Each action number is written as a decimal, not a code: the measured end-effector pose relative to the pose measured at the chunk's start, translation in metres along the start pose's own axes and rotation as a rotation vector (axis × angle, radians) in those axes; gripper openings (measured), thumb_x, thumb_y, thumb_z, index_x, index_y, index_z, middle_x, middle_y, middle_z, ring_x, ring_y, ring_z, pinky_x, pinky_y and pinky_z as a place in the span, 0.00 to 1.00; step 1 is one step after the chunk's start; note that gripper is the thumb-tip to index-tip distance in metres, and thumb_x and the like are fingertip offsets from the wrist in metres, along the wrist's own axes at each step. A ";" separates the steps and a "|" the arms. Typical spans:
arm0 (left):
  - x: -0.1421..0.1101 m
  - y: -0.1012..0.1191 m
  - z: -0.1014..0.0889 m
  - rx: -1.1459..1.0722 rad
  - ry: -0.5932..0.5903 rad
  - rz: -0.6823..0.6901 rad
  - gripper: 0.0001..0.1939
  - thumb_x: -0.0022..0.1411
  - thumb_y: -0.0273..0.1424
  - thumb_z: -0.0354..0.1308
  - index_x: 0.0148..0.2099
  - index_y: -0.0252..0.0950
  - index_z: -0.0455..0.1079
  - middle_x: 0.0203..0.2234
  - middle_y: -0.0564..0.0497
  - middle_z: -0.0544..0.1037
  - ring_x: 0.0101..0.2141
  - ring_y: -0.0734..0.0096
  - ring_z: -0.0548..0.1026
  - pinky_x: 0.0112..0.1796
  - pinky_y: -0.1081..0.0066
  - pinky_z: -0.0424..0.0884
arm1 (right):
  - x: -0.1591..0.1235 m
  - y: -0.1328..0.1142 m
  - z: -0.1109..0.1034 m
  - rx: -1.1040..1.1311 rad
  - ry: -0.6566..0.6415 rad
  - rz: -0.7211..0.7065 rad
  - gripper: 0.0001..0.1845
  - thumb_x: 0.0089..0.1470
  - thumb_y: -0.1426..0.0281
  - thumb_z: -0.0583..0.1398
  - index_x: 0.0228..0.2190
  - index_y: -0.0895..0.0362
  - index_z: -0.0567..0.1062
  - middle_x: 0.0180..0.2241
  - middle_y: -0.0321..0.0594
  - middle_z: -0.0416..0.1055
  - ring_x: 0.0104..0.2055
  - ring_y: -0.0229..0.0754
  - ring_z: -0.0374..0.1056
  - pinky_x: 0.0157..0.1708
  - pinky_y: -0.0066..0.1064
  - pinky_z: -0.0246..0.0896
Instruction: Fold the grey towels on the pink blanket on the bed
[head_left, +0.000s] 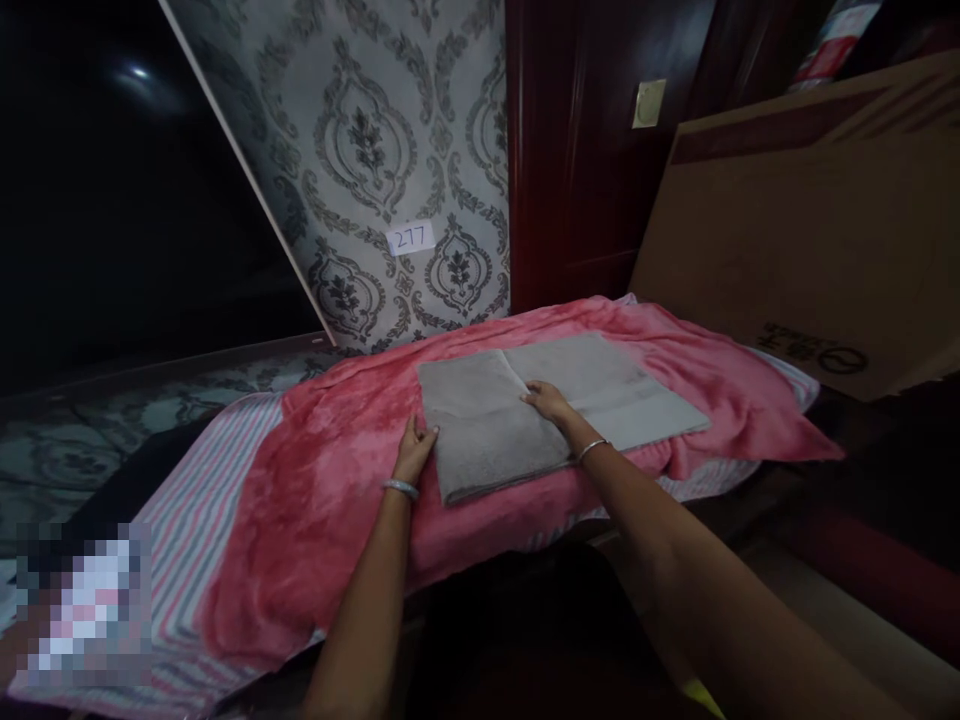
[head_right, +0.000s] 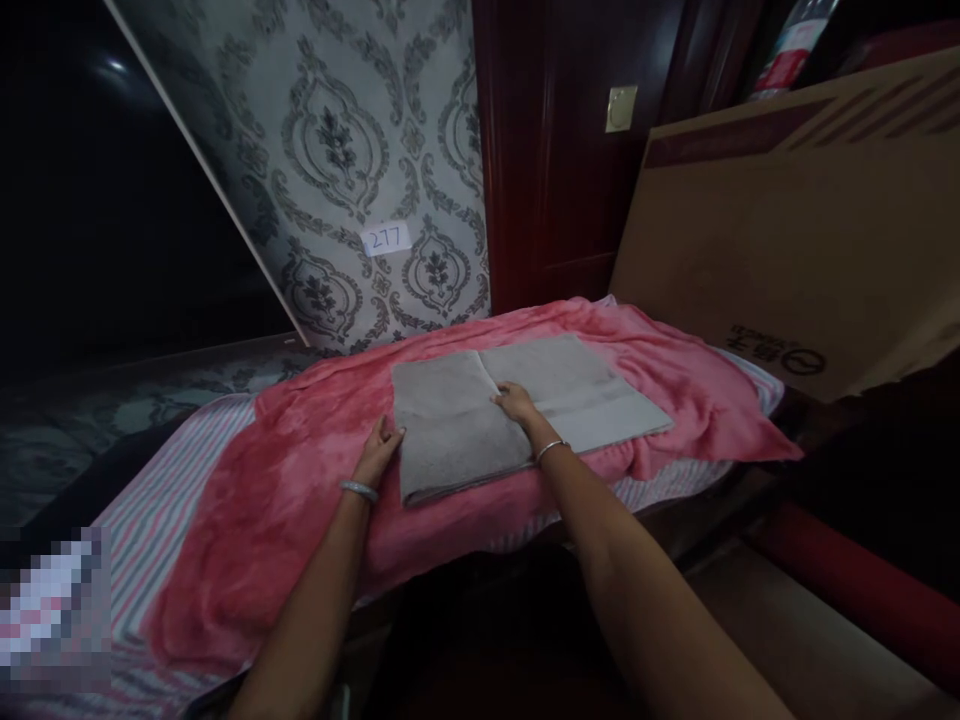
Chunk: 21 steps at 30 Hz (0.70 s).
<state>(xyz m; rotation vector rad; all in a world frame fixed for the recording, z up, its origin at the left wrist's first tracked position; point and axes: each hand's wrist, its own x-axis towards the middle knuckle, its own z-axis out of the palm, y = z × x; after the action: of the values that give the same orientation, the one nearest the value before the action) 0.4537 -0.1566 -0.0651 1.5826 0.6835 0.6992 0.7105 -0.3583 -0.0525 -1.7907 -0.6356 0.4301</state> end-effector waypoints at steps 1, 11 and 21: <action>0.000 0.002 0.003 -0.017 -0.004 -0.013 0.47 0.52 0.39 0.69 0.69 0.32 0.55 0.30 0.52 0.79 0.32 0.65 0.79 0.39 0.65 0.77 | 0.000 0.001 0.000 -0.007 0.011 0.003 0.18 0.46 0.73 0.63 0.41 0.58 0.81 0.39 0.39 0.80 0.38 0.43 0.73 0.42 0.31 0.68; 0.001 0.002 0.021 -0.036 0.013 -0.044 0.35 0.56 0.29 0.61 0.65 0.35 0.59 0.33 0.49 0.81 0.33 0.64 0.81 0.41 0.60 0.78 | 0.000 0.010 -0.001 -0.026 0.092 0.046 0.21 0.53 0.69 0.59 0.48 0.60 0.78 0.41 0.39 0.78 0.39 0.40 0.73 0.40 0.27 0.66; -0.012 0.019 0.012 -0.028 -0.099 0.044 0.33 0.56 0.37 0.64 0.63 0.37 0.64 0.47 0.44 0.80 0.47 0.60 0.79 0.50 0.60 0.75 | -0.006 -0.009 -0.009 -0.172 0.078 0.081 0.11 0.52 0.66 0.64 0.35 0.59 0.81 0.31 0.38 0.78 0.34 0.41 0.72 0.35 0.26 0.64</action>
<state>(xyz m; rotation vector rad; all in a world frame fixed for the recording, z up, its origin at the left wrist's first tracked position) 0.4559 -0.1750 -0.0482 1.5992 0.5652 0.6561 0.7090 -0.3672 -0.0418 -1.9921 -0.5602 0.3669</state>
